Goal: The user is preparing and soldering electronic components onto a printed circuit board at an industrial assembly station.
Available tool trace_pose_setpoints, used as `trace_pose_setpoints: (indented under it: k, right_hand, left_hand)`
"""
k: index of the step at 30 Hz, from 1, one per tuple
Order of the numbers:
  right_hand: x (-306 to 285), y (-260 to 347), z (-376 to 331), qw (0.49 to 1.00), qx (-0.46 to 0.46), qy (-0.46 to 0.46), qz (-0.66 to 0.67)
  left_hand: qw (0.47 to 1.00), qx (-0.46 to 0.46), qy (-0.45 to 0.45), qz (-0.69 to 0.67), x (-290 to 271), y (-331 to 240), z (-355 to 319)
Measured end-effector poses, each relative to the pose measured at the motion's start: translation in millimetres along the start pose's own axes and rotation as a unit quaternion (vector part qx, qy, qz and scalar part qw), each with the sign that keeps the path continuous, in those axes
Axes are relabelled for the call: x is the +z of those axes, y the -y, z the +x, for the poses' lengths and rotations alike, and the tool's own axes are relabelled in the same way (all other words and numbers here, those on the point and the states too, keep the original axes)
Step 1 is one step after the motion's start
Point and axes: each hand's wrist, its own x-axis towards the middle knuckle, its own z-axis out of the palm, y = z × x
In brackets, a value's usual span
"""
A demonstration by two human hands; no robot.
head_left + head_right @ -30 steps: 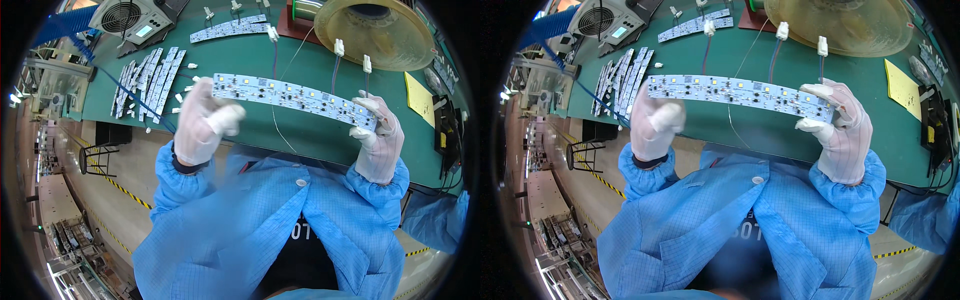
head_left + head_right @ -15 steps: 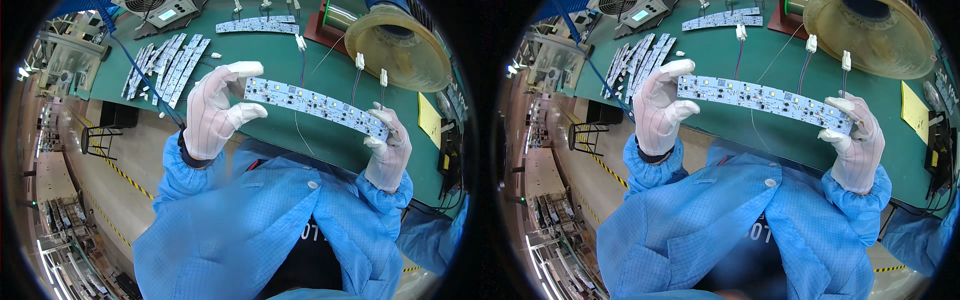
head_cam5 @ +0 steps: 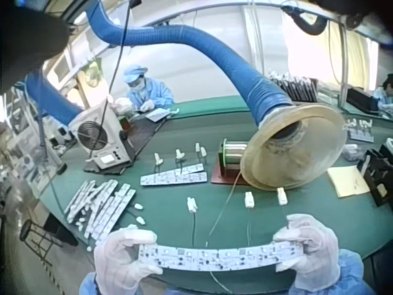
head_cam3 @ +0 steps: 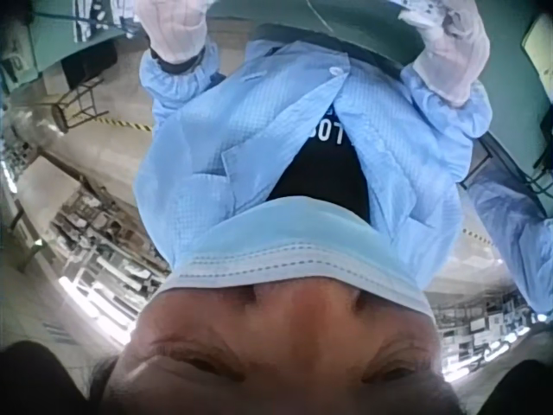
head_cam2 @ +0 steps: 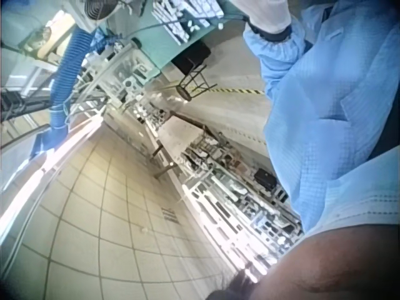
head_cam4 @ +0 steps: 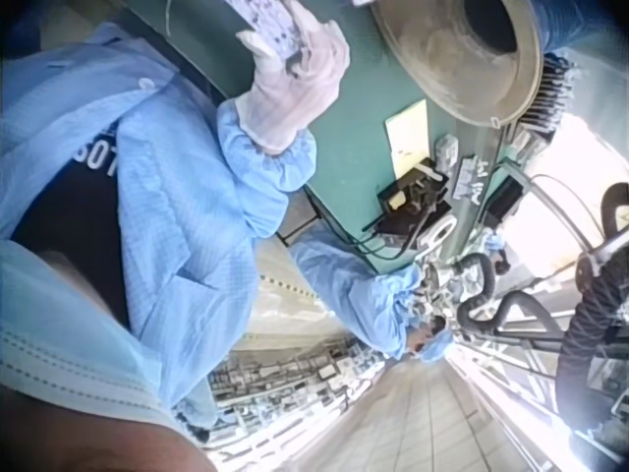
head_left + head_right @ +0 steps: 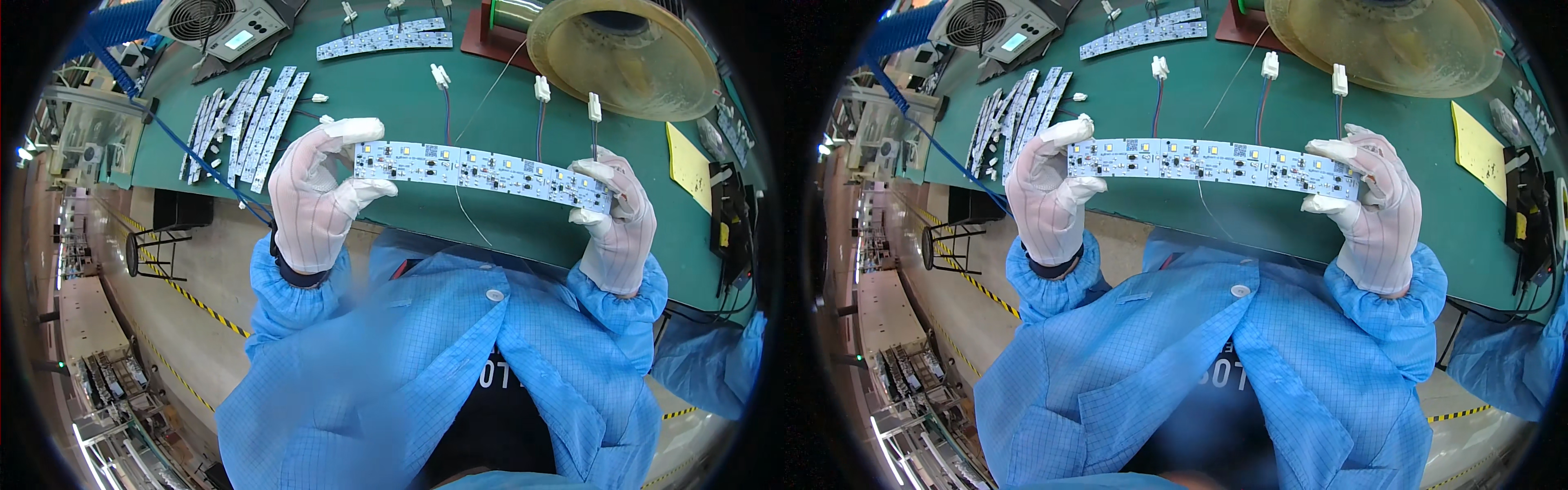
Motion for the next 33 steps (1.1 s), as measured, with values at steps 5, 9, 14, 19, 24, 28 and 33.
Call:
trace_pose_setpoints:
  k: [5,9,14,19,24,28,33]
  right_hand:
    - [-0.4,-2.9,0.7,0.998,-0.046,-0.001,0.044]
    - [-2.0,-2.1,0.9,0.998,-0.016,0.013,0.059]
    - [-0.9,0.5,0.2,0.998,0.006,0.005,0.067]
    - [1.3,2.5,0.4,0.998,0.015,0.001,0.063]
    - [2.8,2.3,0.1,0.998,0.000,-0.012,0.065]
    - [1.9,6.8,0.3,0.998,0.023,0.006,0.049]
    - [2.2,5.6,0.5,0.998,0.025,0.013,0.054]
  left_hand:
    - [0.999,-0.030,0.014,0.012,1.2,-8.5,-2.0]
    - [1.000,-0.018,-0.009,0.004,6.3,-4.8,-5.1]
    - [0.999,-0.026,0.004,0.036,6.2,-10.9,-2.5]
    - [0.996,-0.026,0.011,0.079,4.8,-9.1,-4.3]
    - [0.999,-0.036,-0.029,0.010,8.1,-8.3,-6.1]
    - [0.999,-0.032,-0.012,0.043,6.8,-10.7,-2.8]
    - [0.998,-0.052,-0.038,0.014,8.3,-6.3,-7.2]
